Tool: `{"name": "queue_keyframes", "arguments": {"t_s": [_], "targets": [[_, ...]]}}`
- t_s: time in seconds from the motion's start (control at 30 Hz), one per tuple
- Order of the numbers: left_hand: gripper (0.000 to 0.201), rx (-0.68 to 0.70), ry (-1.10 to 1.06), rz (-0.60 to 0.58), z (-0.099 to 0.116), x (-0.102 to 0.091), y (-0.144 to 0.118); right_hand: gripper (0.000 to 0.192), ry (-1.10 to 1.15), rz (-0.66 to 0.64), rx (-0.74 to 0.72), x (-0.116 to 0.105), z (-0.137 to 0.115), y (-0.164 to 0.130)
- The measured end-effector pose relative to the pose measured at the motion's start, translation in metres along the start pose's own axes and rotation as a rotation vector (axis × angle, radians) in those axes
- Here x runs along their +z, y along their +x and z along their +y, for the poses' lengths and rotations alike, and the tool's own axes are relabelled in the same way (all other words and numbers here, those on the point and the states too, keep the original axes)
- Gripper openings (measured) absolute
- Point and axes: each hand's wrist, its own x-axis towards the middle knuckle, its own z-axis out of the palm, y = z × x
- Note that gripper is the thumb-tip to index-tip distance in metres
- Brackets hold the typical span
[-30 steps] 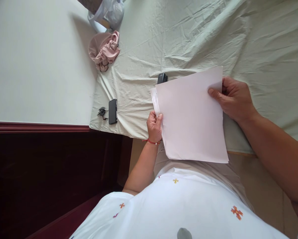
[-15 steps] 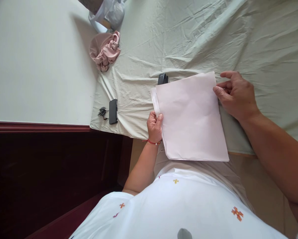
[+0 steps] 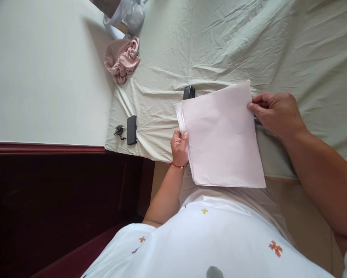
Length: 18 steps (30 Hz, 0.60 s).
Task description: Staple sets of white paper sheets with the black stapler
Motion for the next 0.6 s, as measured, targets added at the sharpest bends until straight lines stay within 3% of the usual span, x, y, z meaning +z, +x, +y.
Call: {"name": "queue_keyframes", "arguments": {"t_s": [0.3,0.6], "targets": [[0.047,-0.036,-0.097,0.009,0.0016,0.0025,-0.0007,0.016,0.035,0.023,-0.054,0.0031,0.0069,0.0023],[0.042,0.000,-0.042,0.016,-0.0034,0.0000,-0.0012,0.014,0.145,0.072,-0.059,0.0072,0.0079,0.0018]]}}
